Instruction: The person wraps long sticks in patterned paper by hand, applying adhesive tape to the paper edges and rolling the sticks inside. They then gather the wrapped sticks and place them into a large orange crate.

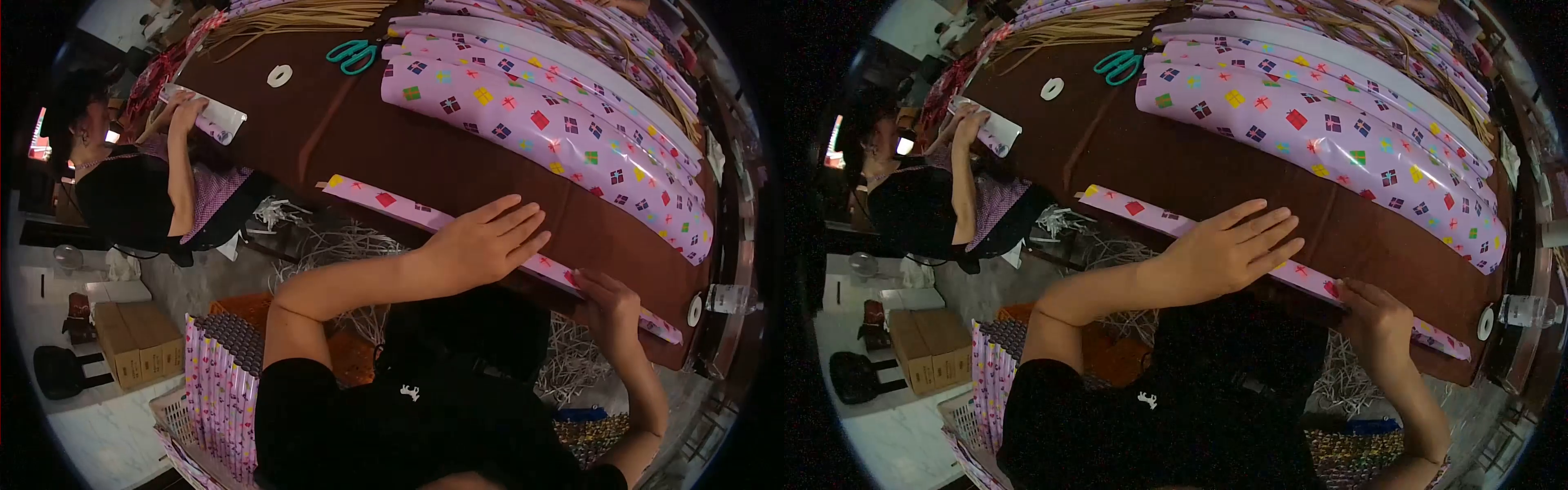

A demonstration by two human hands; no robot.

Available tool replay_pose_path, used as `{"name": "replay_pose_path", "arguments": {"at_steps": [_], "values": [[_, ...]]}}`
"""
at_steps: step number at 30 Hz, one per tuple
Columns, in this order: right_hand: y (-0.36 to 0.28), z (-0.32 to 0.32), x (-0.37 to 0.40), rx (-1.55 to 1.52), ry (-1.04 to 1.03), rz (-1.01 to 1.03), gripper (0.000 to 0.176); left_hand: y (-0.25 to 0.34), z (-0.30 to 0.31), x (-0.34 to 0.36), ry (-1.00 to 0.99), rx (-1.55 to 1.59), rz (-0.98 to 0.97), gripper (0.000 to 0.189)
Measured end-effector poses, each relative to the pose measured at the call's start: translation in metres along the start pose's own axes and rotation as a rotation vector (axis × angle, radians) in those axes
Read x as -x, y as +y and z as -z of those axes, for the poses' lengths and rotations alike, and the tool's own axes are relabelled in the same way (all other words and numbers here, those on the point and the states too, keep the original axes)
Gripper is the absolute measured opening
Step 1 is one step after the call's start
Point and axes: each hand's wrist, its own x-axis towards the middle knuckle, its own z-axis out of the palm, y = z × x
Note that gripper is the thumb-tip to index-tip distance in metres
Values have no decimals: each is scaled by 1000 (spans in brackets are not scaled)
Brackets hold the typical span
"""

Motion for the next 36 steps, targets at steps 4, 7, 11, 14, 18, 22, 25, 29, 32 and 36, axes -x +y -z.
{"name": "replay_pose_path", "arguments": {"at_steps": [4, 7, 11, 14, 18, 22, 25, 29, 32, 36], "values": [[-13, -18, 14, 242, 167, 20, 42, 7, -15, 10, -217, 216, -10, 45], [-12, -39, 25, 271, 300, -27, 45, 7, -12, 10, -270, 250, -4, 51], [-16, -63, 35, 360, 399, -141, 45, 7, -3, 0, -298, 269, 6, 54], [-16, -80, 34, 342, 514, -172, 46, 6, -2, -2, -385, 362, 56, 69], [-12, -96, 30, 323, 612, -164, 45, 6, 0, -4, -463, 311, 66, 72], [-14, -92, 32, 360, 560, -141, 46, 7, -6, -2, -438, 266, 66, 64], [-9, -97, 36, 414, 495, -121, 53, 7, -11, 0, -388, 257, 42, 69], [-12, -103, 32, 416, 542, -128, 58, 6, -17, 5, -355, 239, 36, 67], [-21, -98, 29, 359, 507, -190, 64, 4, -17, 5, -330, 239, -2, 61], [-19, -100, 29, 379, 515, -193, 69, 9, -17, 1, -326, 271, 93, 55]]}}
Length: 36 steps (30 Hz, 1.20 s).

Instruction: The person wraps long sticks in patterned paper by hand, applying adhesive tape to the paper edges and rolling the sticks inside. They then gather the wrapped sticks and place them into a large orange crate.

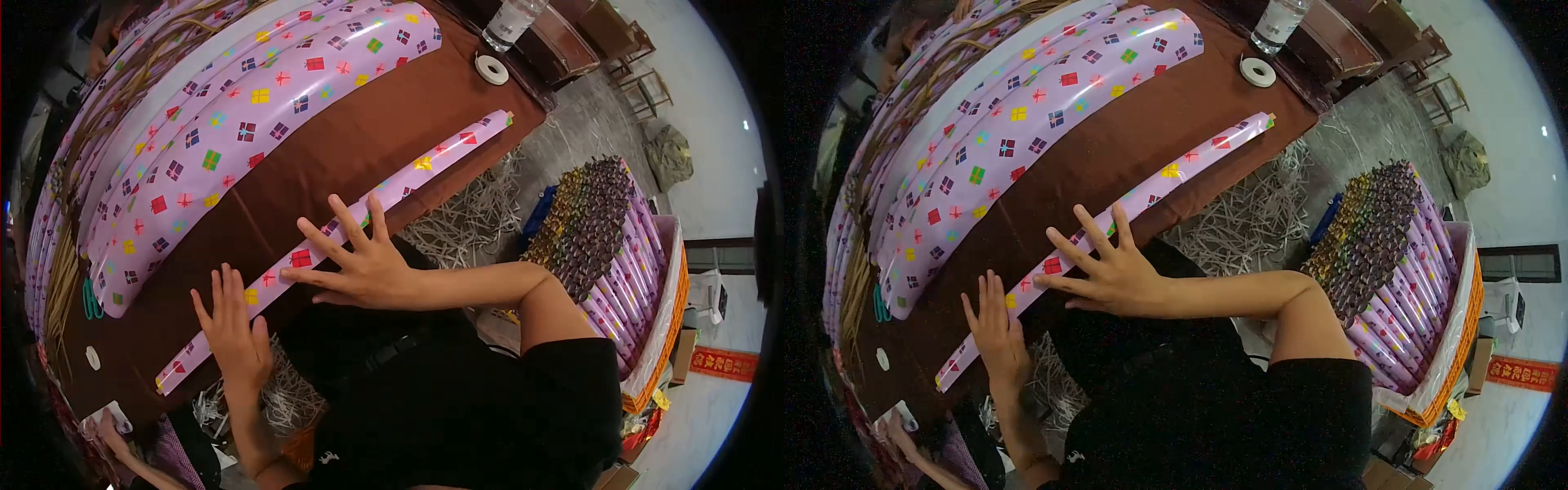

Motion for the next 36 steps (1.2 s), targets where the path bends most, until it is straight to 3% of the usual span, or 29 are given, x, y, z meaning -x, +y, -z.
{"name": "replay_pose_path", "arguments": {"at_steps": [5, 11, 16, 24, 29, 36], "values": [[2, 14, -1, -64, -64, -70, 72, 3, -14, -4, 38, -135, 132, 52], [72, 38, 12, 219, -81, -250, 69, 1, -16, -3, 47, -98, 128, 48], [116, 53, 38, 267, -63, -185, 70, 2, -10, -8, 20, -91, 148, 47], [133, 67, 45, 173, -43, -177, 68, 2, -11, -8, 31, -93, 132, 47], [147, 82, 39, 137, 56, -73, 43, 3, -10, -8, 19, -81, 147, 48], [160, 86, 33, 141, 64, 155, 36, 1, -12, -7, 18, -112, 135, 48]]}}
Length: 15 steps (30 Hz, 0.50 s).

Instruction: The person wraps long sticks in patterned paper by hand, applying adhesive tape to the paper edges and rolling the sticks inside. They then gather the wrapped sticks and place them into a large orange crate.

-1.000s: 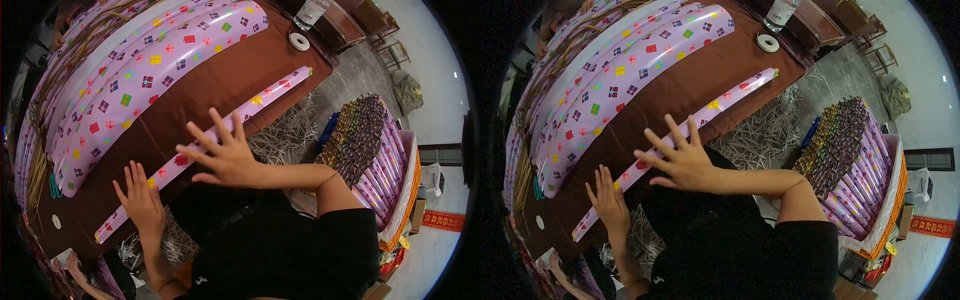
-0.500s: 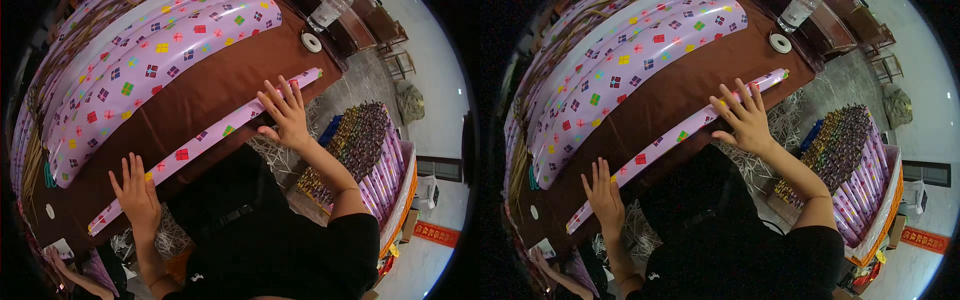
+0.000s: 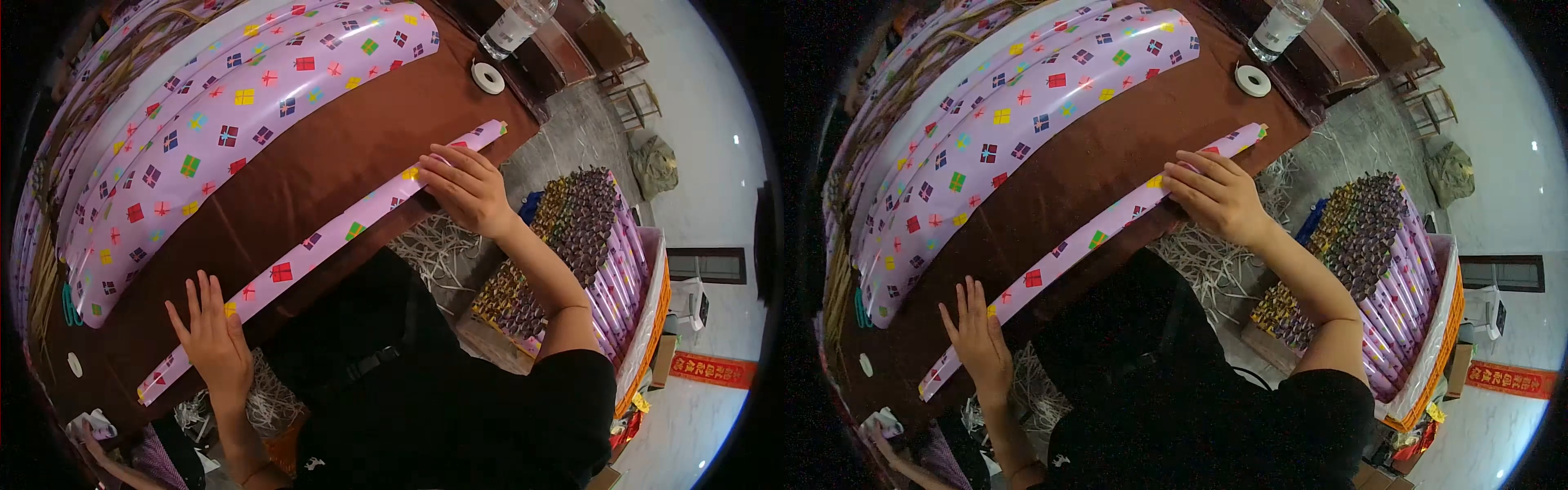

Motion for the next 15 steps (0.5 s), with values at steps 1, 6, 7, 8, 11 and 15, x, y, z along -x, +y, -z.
{"name": "replay_pose_path", "arguments": {"at_steps": [1, 6, 7, 8, 11, 15], "values": [[1, 0, -1, 1, -4, 1, 36, 0, 1, -1, -7, -2, 1, 48], [0, -1, -3, 64, -33, 86, 40, 0, 1, -1, -4, -6, -1, 47], [-1, -1, -3, 63, -34, 87, 40, 0, 1, -1, -7, -9, 0, 47], [-1, -2, -2, 80, -38, 85, 40, 0, 1, -1, -9, -13, 1, 47], [-2, -2, -2, 109, -38, 79, 41, 1, 1, 0, -9, -12, 6, 48], [-4, -3, -1, 135, -33, 79, 42, 1, 1, 0, -3, -5, 12, 47]]}}
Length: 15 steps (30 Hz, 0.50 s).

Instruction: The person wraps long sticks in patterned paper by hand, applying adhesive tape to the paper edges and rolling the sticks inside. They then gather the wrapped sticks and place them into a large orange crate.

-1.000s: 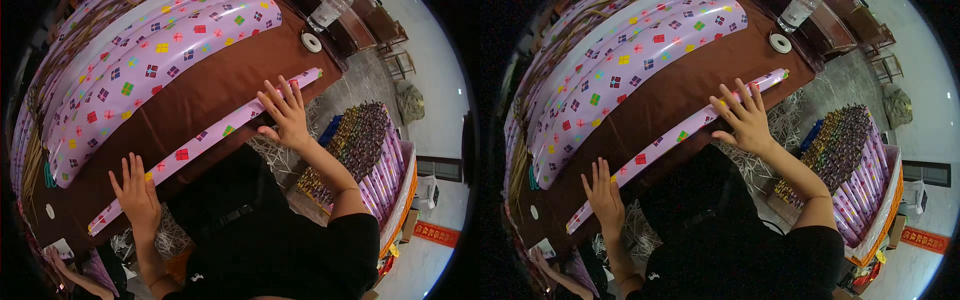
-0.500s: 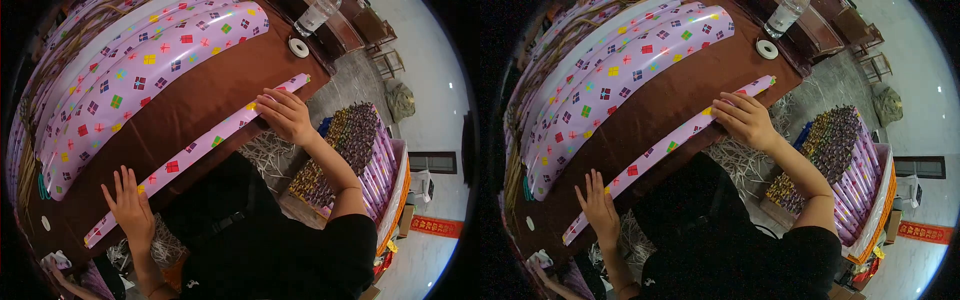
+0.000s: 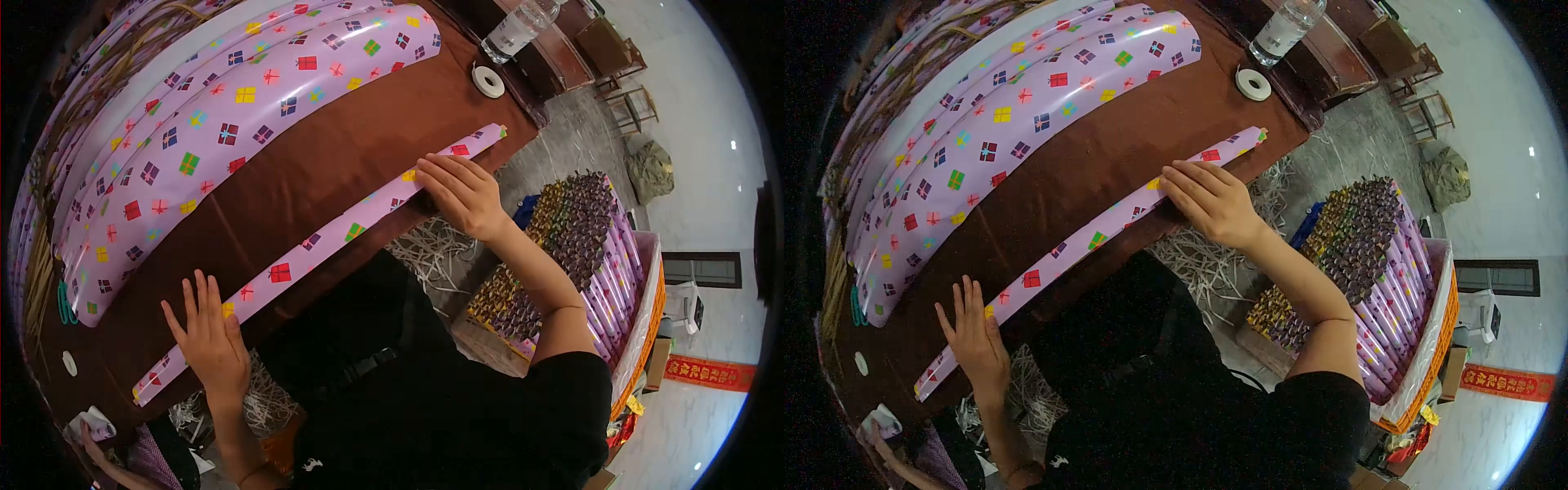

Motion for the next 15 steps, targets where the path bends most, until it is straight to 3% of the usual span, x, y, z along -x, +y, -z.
{"name": "replay_pose_path", "arguments": {"at_steps": [10, 15], "values": [[-7, -6, 2, 44, 22, -42, 37, -1, -1, 0, -7, -21, 4, 48], [-9, -10, 2, 110, 55, -67, 24, 0, -1, 0, -14, -31, 12, 48]]}}
